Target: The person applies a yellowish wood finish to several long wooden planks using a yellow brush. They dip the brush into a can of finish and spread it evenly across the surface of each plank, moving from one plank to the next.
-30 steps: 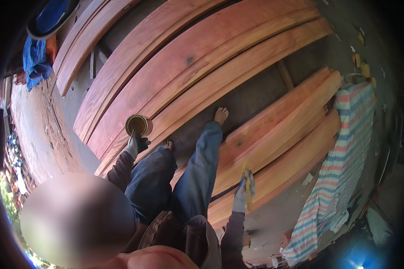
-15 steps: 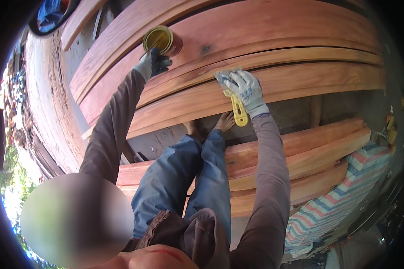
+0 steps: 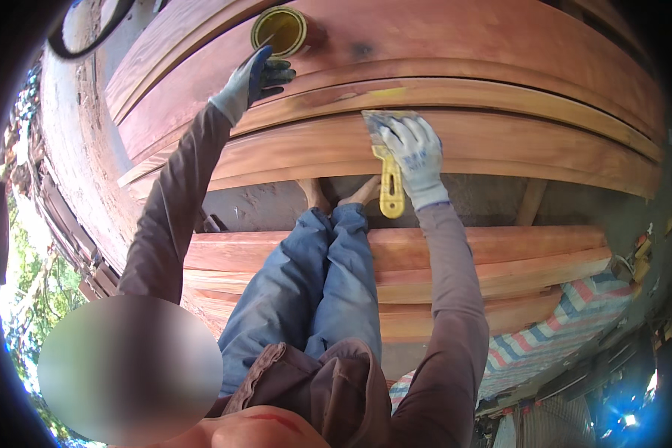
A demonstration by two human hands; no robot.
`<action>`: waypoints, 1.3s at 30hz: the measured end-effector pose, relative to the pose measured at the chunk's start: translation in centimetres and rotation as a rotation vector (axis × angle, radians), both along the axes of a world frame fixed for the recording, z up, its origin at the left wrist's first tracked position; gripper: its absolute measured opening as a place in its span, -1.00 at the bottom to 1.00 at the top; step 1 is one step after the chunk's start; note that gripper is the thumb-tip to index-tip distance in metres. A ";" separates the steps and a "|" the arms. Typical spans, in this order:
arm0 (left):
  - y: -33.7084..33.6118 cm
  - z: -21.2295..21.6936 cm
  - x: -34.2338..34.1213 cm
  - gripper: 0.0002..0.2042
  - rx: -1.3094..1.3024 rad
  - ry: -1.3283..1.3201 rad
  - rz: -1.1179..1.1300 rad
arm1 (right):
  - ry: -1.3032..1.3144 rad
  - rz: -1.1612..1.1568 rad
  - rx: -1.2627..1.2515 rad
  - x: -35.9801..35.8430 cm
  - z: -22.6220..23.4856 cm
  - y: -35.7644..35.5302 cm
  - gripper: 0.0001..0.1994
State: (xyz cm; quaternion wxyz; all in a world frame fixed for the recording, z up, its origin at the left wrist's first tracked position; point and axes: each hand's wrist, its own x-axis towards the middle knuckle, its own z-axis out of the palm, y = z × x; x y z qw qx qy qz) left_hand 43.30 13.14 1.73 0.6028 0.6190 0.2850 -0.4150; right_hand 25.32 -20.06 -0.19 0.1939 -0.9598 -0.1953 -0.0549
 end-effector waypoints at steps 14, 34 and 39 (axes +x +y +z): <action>13.7 8.1 -21.9 -0.58 0.278 0.137 0.051 | 0.010 0.042 -0.020 1.6 0.1 -0.3 -0.69; 9.1 5.4 -33.4 -0.72 0.093 0.216 0.268 | 0.039 0.174 -0.060 3.1 -1.5 4.7 -0.70; 6.7 6.4 -36.4 -0.70 0.059 0.354 0.189 | 0.084 0.007 -0.022 1.7 -1.2 4.0 -0.71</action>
